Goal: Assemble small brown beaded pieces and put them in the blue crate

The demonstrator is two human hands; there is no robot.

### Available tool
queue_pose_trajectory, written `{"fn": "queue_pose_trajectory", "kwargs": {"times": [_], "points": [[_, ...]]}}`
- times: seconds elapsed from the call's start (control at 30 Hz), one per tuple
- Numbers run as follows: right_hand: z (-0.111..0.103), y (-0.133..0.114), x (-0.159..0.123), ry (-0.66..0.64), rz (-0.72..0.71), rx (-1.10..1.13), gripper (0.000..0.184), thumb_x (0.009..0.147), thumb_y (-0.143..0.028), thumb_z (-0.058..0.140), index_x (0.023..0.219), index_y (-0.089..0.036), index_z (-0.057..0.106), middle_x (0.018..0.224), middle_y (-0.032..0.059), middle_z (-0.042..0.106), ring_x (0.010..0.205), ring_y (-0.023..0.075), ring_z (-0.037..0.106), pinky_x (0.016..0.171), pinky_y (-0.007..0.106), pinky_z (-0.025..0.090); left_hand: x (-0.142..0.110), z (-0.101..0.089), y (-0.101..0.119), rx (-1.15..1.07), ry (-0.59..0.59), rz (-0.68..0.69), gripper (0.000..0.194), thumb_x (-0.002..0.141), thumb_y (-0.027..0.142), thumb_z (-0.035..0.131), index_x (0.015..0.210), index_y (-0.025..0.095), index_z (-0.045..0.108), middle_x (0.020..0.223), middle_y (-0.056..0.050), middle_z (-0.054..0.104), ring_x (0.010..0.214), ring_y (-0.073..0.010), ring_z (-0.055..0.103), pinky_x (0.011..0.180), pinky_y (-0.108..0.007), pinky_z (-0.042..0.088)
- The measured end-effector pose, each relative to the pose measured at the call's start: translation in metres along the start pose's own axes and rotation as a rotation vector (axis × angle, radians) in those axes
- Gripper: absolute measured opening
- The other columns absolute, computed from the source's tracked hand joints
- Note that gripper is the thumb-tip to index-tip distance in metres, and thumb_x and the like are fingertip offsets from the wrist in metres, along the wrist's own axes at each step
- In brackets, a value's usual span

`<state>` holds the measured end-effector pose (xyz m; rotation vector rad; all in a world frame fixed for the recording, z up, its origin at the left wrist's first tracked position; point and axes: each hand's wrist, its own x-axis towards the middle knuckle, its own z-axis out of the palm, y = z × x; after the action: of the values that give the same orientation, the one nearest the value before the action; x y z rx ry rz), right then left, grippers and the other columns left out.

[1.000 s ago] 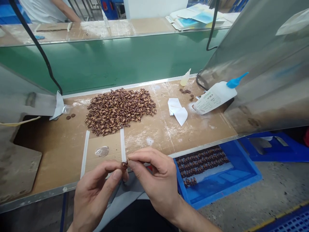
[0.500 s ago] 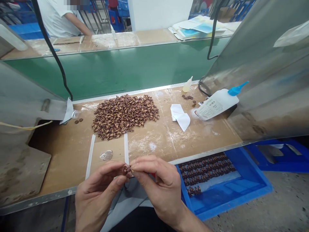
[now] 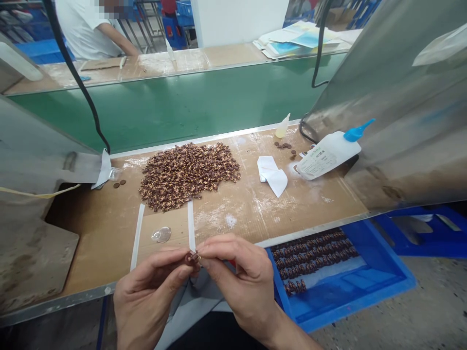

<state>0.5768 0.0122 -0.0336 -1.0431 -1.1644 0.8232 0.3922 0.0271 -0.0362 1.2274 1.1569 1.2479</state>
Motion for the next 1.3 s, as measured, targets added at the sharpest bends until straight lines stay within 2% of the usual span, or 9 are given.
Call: {"fn": "queue_pose_trajectory", "kwargs": {"times": [0.1, 0.33, 0.43, 0.53, 0.67, 0.83, 1.0, 1.13, 1.3], "points": [[0.001, 0.0, 0.001, 0.004, -0.008, -0.005, 0.025, 0.108, -0.01, 0.089, 0.118, -0.033, 0.093, 0.108, 0.0015, 0.093, 0.095, 0.0213, 0.091, 0.087, 0.032, 0.077, 0.0, -0.001, -0.002, -0.044, -0.021, 0.004, 0.012, 0.097, 0.029, 0.105, 0.107, 0.027, 0.099, 0.098, -0.006, 0.093, 0.076, -0.0201, 0.087, 0.073, -0.026, 0.076], [0.0, -0.003, 0.005, -0.034, 0.06, -0.021, 0.018, 0.112, -0.014, 0.087, 0.116, -0.031, 0.092, 0.107, 0.0015, 0.091, 0.093, 0.0197, 0.087, 0.087, 0.03, 0.074, 0.004, -0.002, -0.008, -0.252, -0.089, -0.266, 0.019, 0.099, 0.033, 0.104, 0.11, 0.021, 0.095, 0.088, -0.007, 0.09, 0.072, -0.0193, 0.085, 0.072, -0.027, 0.075], [-0.007, -0.003, 0.011, -0.083, 0.074, -0.078, 0.015, 0.113, -0.017, 0.085, 0.115, -0.031, 0.092, 0.106, 0.0007, 0.091, 0.092, 0.0195, 0.086, 0.087, 0.03, 0.073, 0.01, 0.006, -0.008, -0.368, -0.115, -0.364, 0.025, 0.098, 0.036, 0.104, 0.109, 0.017, 0.093, 0.083, -0.007, 0.087, 0.071, -0.018, 0.083, 0.069, -0.025, 0.071], [-0.024, 0.011, 0.024, -0.054, -0.017, -0.261, 0.018, 0.114, -0.015, 0.082, 0.117, -0.031, 0.091, 0.109, 0.0, 0.092, 0.098, 0.0199, 0.087, 0.093, 0.032, 0.072, 0.012, 0.014, -0.012, -0.417, -0.101, -0.426, 0.036, 0.098, 0.042, 0.104, 0.117, 0.015, 0.091, 0.087, -0.009, 0.088, 0.07, -0.0182, 0.081, 0.067, -0.026, 0.069], [-0.062, 0.061, 0.048, 0.048, -0.247, -0.681, 0.022, 0.119, -0.016, 0.073, 0.125, -0.028, 0.091, 0.122, 0.0062, 0.092, 0.112, 0.0244, 0.088, 0.103, 0.04, 0.071, 0.0, 0.012, -0.029, -0.289, -0.127, -0.368, 0.033, 0.107, 0.045, 0.095, 0.122, 0.016, 0.088, 0.091, -0.009, 0.089, 0.075, -0.0189, 0.082, 0.075, -0.027, 0.071], [-0.094, 0.114, 0.061, -0.077, -0.298, -0.935, 0.024, 0.123, -0.023, 0.068, 0.129, -0.024, 0.091, 0.128, 0.0106, 0.091, 0.118, 0.0293, 0.089, 0.108, 0.047, 0.073, -0.02, -0.006, -0.052, 0.008, -0.204, -0.283, 0.024, 0.112, 0.043, 0.087, 0.123, 0.021, 0.09, 0.1, -0.008, 0.092, 0.086, -0.0209, 0.088, 0.085, -0.028, 0.073], [-0.1, 0.112, 0.056, -0.04, -0.267, -0.906, 0.028, 0.123, -0.023, 0.07, 0.144, -0.03, 0.086, 0.137, 0.0088, 0.09, 0.124, 0.0285, 0.088, 0.114, 0.047, 0.073, -0.02, -0.021, -0.067, 0.178, -0.313, -0.176, 0.017, 0.115, 0.039, 0.081, 0.125, 0.028, 0.091, 0.103, -0.004, 0.093, 0.089, -0.0193, 0.09, 0.087, -0.024, 0.073], [-0.107, 0.106, 0.046, 0.073, -0.127, -0.853, 0.027, 0.12, -0.026, 0.071, 0.142, -0.03, 0.086, 0.133, 0.0076, 0.091, 0.109, 0.0269, 0.089, 0.104, 0.045, 0.076, -0.018, -0.027, -0.075, 0.22, -0.376, -0.094, 0.016, 0.115, 0.035, 0.081, 0.128, 0.032, 0.09, 0.104, -0.001, 0.093, 0.09, -0.018, 0.09, 0.088, -0.022, 0.072], [-0.108, 0.108, 0.036, 0.142, -0.046, -0.815, 0.021, 0.118, -0.03, 0.074, 0.132, -0.028, 0.089, 0.128, 0.0087, 0.092, 0.11, 0.0284, 0.089, 0.105, 0.046, 0.075, -0.022, -0.026, -0.074, 0.187, -0.324, -0.169, 0.02, 0.115, 0.045, 0.081, 0.122, 0.031, 0.093, 0.1, -0.002, 0.092, 0.086, -0.0195, 0.089, 0.084, -0.024, 0.071]]}}
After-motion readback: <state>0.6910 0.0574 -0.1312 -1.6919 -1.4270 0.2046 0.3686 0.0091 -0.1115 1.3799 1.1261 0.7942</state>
